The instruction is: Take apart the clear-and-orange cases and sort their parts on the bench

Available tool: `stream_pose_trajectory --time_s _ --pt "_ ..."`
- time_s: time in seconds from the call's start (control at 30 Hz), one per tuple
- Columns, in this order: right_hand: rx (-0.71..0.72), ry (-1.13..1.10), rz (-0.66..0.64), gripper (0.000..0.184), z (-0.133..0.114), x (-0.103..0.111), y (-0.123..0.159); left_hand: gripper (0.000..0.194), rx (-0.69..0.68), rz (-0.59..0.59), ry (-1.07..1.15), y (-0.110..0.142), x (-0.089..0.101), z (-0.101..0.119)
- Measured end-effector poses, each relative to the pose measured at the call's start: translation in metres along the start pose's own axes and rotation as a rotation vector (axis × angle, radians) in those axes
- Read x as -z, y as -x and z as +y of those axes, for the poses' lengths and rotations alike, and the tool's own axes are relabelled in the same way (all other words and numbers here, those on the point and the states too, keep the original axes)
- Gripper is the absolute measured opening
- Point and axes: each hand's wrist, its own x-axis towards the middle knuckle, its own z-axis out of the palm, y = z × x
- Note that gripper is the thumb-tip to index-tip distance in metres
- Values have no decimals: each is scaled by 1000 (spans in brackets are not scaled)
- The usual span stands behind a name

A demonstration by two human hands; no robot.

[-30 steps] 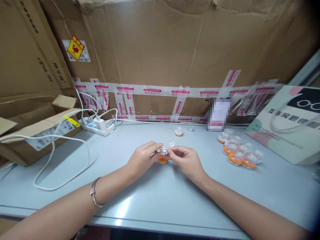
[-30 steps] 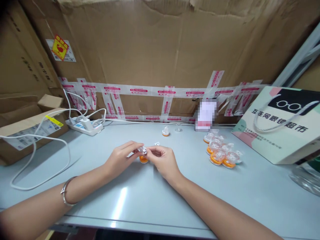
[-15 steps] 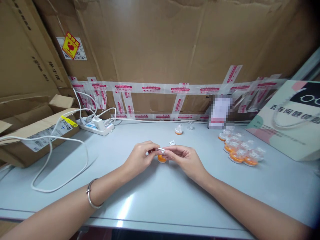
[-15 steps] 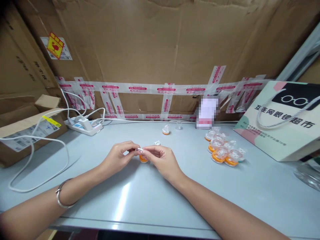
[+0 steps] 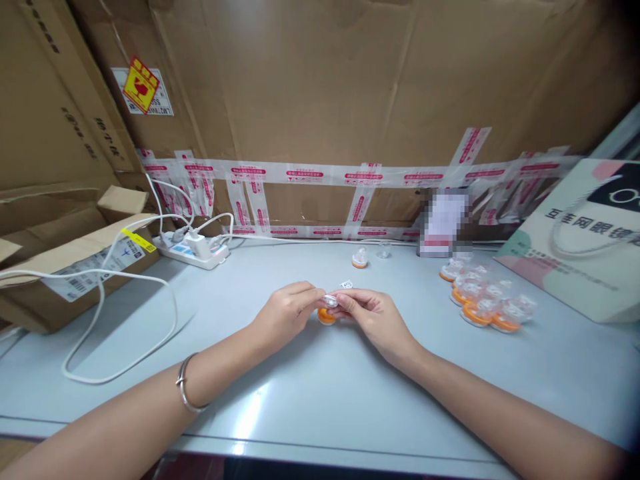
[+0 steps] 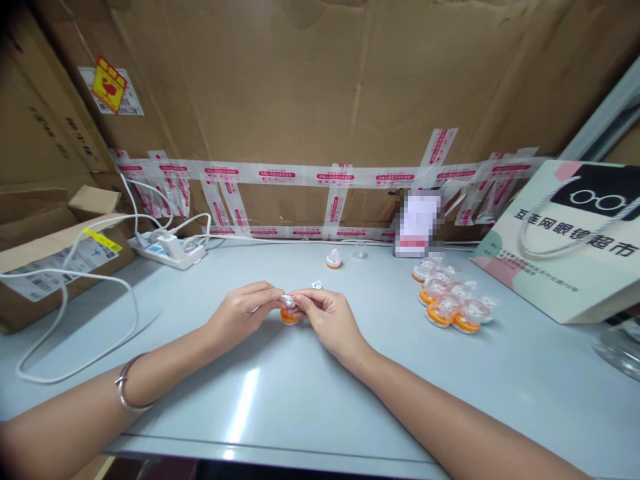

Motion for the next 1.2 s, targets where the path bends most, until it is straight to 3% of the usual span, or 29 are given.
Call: stream_pose_trajectory --time_s 0.17,0.37,0.5,0.57,0.73,0.93,1.1,1.2 --pt "-36 -32 -4 33 -5 0 -1 19 -63 26 -7 0 0 -5" --pt "26 23 13 35 -3 -1 -3 16 -152 106 -202 -2 2 -1" --pt "45 64 18 32 -2 -1 -2 20 -196 113 -160 -3 2 4" --pt "48 80 2 32 -1 0 -2 21 -144 77 -51 -3 1 5" --pt "43 151 -9 28 -2 2 -5 16 157 58 221 -2 -1 9" --pt "7 157 -41 23 -5 0 -5 18 120 61 236 -2 1 16" --pt "140 326 -3 16 -7 1 -1 17 173 108 243 -2 1 16" --pt "158 381 -7 15 -5 3 -1 18 131 84 213 0 0 15"
